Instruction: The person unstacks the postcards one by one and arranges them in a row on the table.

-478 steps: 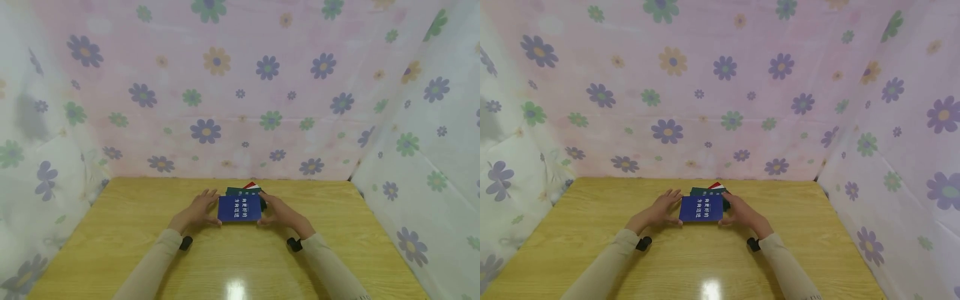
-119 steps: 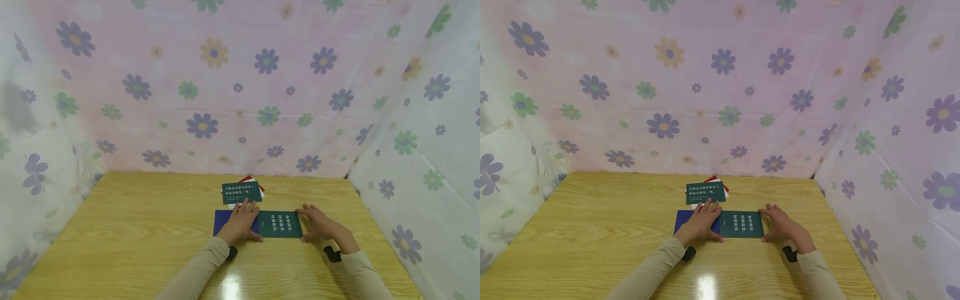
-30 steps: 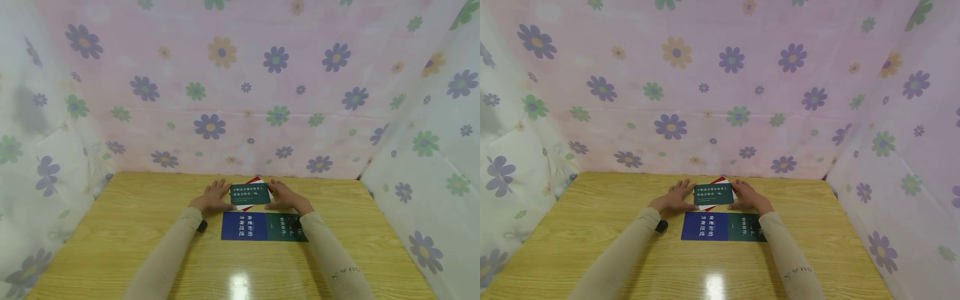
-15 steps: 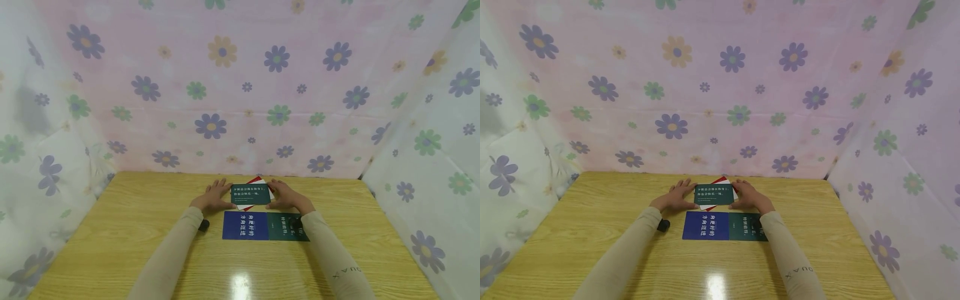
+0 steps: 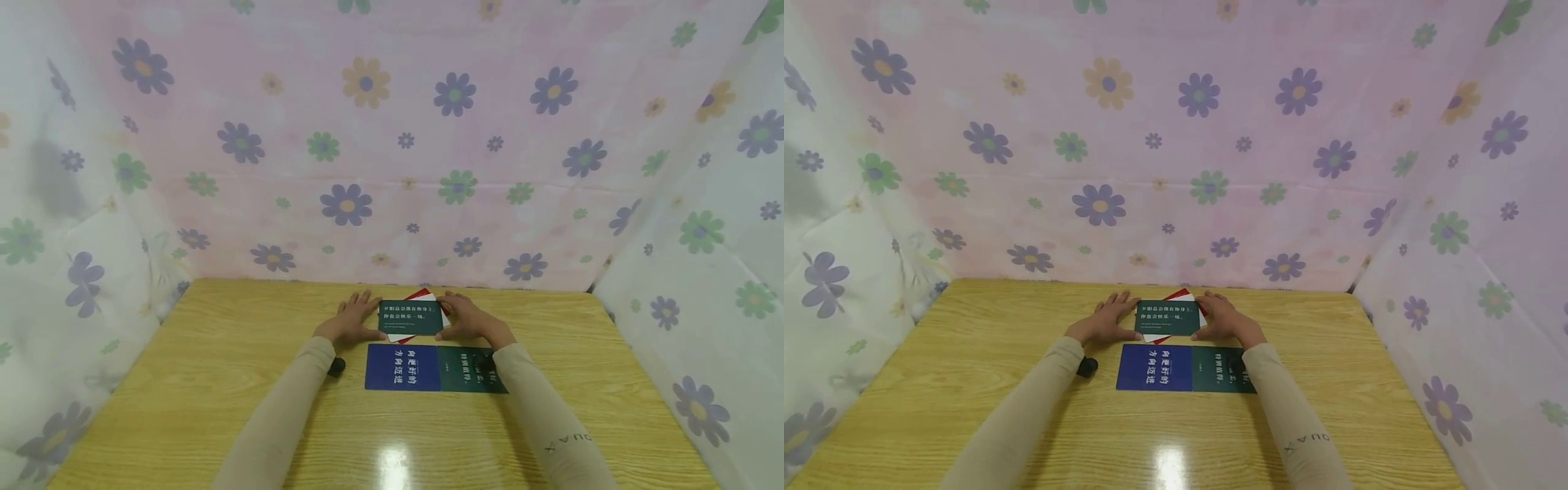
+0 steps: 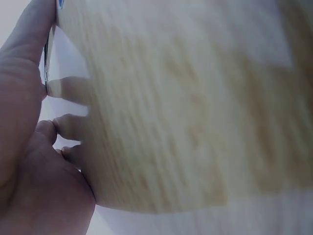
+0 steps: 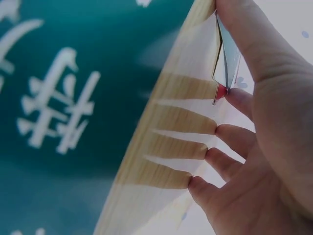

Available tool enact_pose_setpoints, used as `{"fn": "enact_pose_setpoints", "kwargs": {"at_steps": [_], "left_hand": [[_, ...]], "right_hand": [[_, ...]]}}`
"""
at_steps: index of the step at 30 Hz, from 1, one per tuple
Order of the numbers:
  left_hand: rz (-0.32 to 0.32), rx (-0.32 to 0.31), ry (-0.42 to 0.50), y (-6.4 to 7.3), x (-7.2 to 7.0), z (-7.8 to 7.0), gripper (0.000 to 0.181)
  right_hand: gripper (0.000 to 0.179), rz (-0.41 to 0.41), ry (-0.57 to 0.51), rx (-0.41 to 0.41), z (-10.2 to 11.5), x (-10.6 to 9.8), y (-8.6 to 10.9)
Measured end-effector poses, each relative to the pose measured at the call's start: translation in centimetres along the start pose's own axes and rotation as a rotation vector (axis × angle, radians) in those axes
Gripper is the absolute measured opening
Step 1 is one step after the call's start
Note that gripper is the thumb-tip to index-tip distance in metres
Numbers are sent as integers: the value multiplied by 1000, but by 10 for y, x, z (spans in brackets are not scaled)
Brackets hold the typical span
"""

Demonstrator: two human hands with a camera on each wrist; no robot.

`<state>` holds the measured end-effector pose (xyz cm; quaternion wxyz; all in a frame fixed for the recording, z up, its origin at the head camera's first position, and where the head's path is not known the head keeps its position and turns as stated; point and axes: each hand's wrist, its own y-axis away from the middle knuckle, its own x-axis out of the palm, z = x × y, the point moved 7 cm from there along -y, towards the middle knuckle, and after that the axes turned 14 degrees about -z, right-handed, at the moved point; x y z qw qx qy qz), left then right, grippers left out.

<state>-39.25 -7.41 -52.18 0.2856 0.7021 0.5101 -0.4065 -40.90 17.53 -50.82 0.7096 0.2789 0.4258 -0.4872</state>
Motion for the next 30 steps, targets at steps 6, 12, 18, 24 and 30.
{"fn": "enact_pose_setpoints", "kwargs": {"at_steps": [6,12,18,24,30], "left_hand": [[-8,-1,-7,1,-1,-2,95],[-23,10,-4,0,2,-2,92],[-28,3,4,1,1,-3,88],[-28,8,22,3,-3,-5,88],[-10,3,55,4,-4,-4,91]], "right_hand": [[94,-17,-43,-21,3,-1,0],[94,-27,-63,-53,0,-4,0],[95,-23,-100,-62,-2,-7,3],[95,-19,-112,-43,-2,-8,3],[90,-40,-128,-38,-1,-9,4]]}}
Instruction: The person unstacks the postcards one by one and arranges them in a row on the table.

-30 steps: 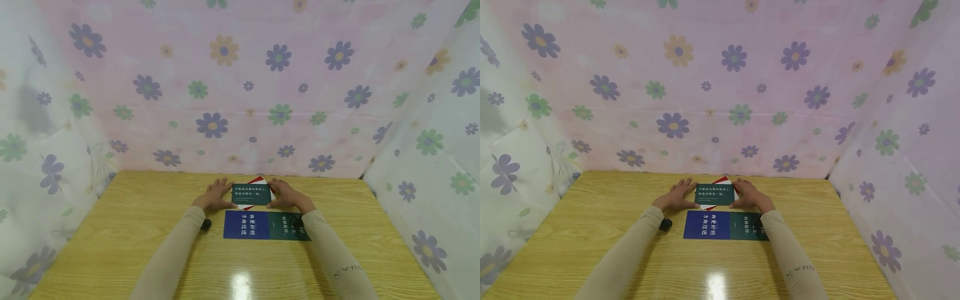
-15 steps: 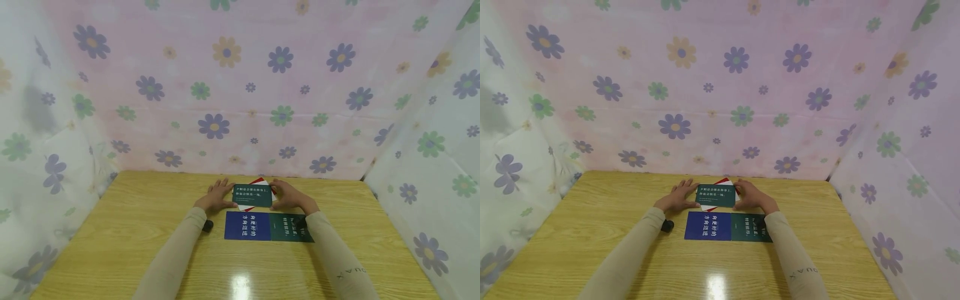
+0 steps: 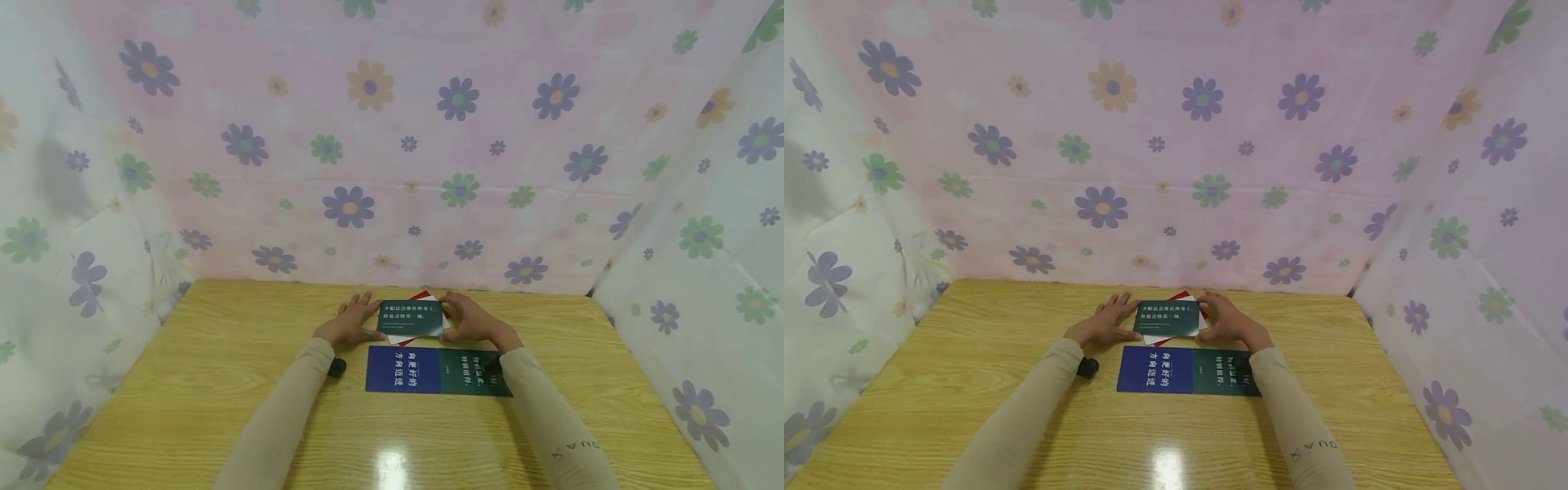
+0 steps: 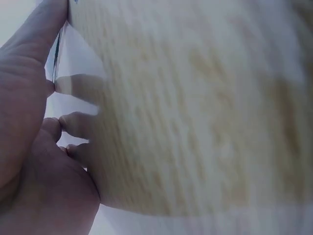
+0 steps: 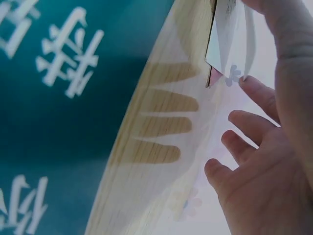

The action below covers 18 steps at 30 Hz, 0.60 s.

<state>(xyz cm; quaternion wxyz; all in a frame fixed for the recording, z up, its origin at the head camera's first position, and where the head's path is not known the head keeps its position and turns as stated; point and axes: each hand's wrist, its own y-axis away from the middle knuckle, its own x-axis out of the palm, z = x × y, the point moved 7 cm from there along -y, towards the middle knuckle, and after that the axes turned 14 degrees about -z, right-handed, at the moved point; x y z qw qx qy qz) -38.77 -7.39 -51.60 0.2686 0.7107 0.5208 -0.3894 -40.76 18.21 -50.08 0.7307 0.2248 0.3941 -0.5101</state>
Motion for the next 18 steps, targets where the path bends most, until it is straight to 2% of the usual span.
{"fn": "enact_pose_setpoints", "kwargs": {"at_steps": [10,18], "left_hand": [[25,6,-36,-2,0,2,95],[28,8,-31,-3,1,3,98]], "right_hand": [[88,-58,-86,-37,4,-5,3],[91,-87,-107,-61,6,-9,6]]}}
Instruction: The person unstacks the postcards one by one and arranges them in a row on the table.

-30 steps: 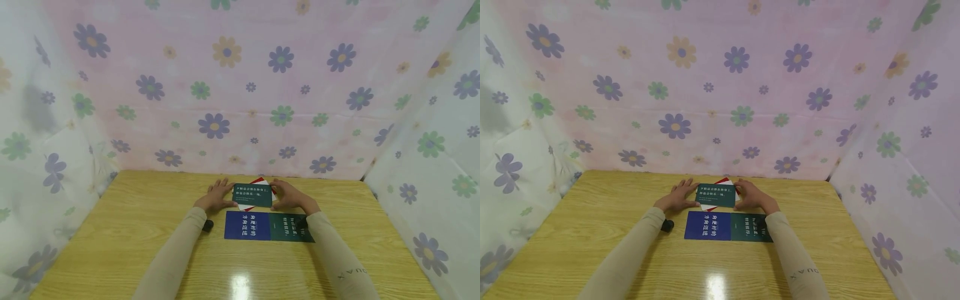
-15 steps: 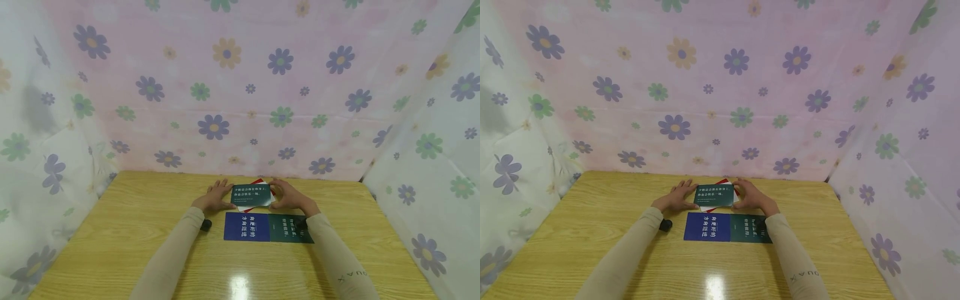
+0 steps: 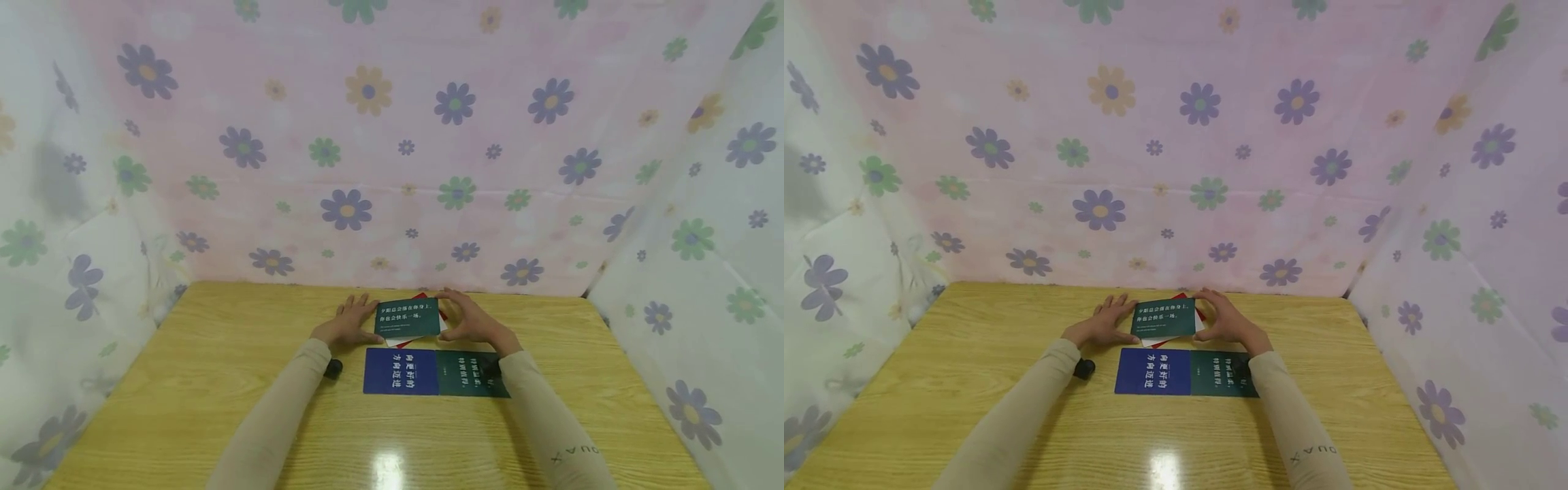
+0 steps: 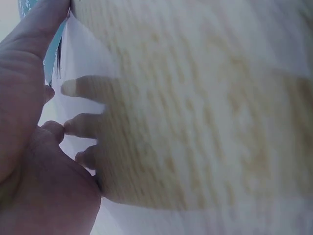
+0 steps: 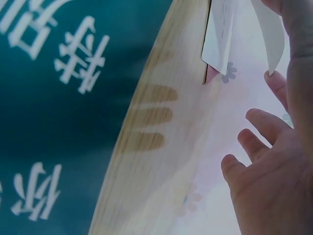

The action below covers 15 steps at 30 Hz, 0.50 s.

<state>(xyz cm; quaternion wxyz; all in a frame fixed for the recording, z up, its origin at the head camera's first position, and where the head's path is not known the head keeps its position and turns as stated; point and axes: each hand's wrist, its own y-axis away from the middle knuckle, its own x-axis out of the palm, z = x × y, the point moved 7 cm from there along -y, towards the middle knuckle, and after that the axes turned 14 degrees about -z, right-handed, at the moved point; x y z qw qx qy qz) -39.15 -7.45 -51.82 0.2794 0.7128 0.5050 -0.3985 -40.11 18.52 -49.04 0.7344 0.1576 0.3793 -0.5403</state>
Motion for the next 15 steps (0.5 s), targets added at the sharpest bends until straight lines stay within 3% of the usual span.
{"fn": "enact_pose_setpoints", "kwargs": {"at_steps": [4,15], "left_hand": [[-5,16,27,2,-3,-2,100],[-106,124,76,10,-20,-9,104]], "right_hand": [[92,-23,1,-30,2,-1,1],[96,-71,9,-58,9,-4,11]]}}
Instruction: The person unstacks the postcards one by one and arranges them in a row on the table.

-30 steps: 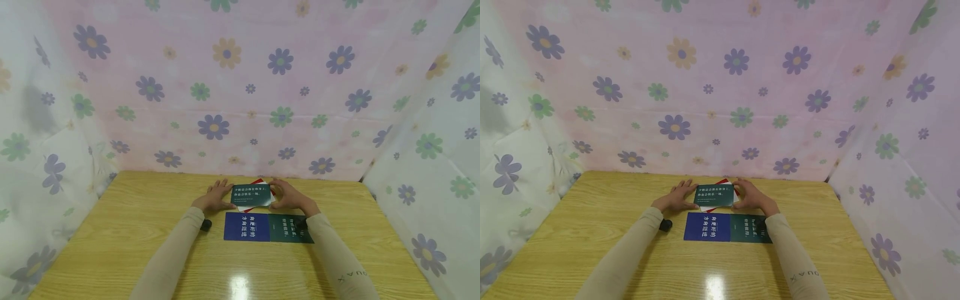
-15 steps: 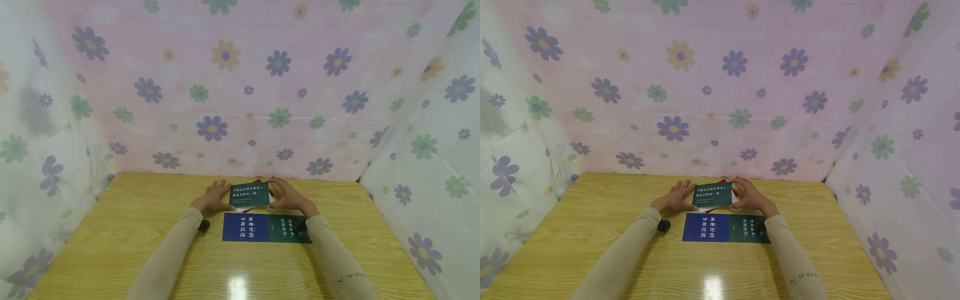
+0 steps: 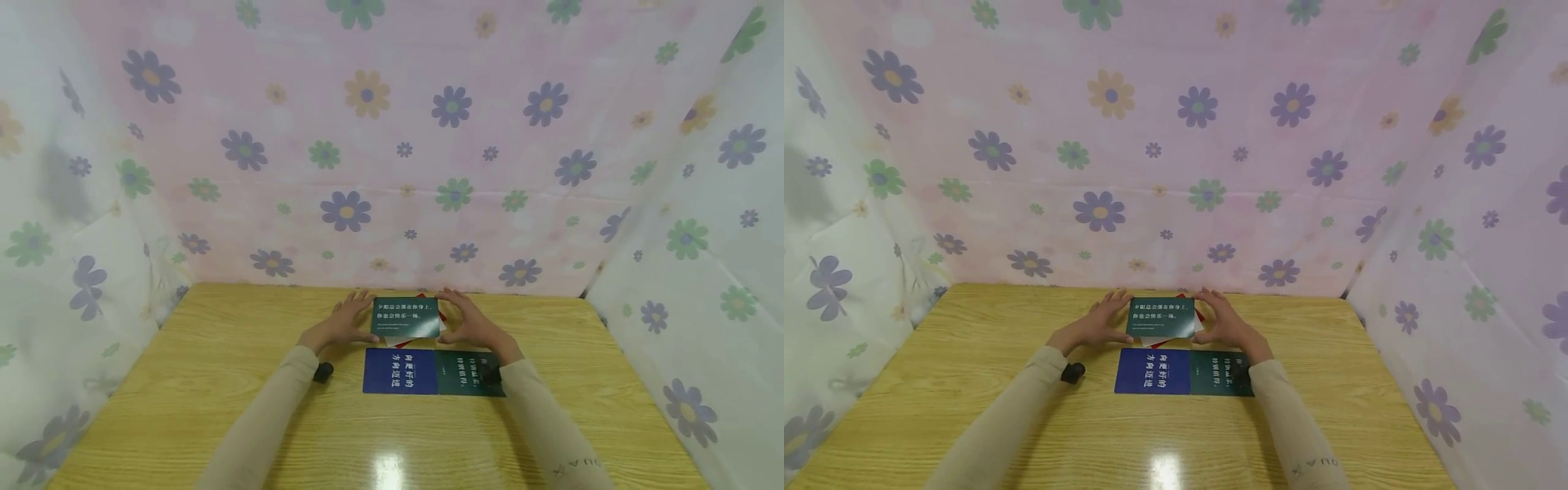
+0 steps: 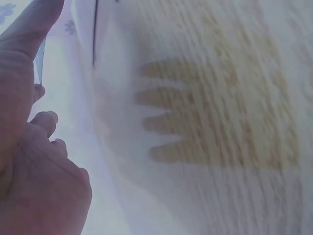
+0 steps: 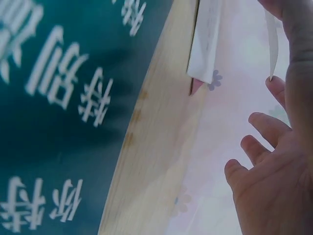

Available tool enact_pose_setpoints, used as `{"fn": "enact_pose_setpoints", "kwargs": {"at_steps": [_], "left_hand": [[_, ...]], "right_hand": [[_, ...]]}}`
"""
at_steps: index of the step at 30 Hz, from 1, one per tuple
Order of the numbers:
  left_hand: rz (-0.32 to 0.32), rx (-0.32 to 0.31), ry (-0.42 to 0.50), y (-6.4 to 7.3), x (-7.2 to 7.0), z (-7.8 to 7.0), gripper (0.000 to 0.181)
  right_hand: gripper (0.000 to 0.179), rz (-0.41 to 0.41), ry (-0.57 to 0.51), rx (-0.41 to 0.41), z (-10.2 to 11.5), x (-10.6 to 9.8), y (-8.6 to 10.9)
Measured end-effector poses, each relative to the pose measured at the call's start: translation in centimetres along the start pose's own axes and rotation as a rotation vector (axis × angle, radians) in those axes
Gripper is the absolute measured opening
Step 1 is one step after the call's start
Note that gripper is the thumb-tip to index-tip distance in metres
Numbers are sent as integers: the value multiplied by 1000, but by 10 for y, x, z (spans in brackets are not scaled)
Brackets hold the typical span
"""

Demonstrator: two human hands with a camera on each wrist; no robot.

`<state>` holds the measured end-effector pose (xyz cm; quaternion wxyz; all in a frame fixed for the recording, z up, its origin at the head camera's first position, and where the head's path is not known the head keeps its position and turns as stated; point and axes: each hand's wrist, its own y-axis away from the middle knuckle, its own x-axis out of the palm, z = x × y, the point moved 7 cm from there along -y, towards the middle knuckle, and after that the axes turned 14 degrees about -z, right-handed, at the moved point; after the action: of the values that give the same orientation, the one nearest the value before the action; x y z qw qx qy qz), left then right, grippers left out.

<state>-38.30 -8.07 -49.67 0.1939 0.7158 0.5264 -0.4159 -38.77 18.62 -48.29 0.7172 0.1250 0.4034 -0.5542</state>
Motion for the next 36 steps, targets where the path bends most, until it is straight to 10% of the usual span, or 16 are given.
{"fn": "enact_pose_setpoints", "kwargs": {"at_steps": [36], "left_hand": [[-53,121,31,82,-21,-11,101]], "right_hand": [[97,-21,151,-75,58,29,56]]}}
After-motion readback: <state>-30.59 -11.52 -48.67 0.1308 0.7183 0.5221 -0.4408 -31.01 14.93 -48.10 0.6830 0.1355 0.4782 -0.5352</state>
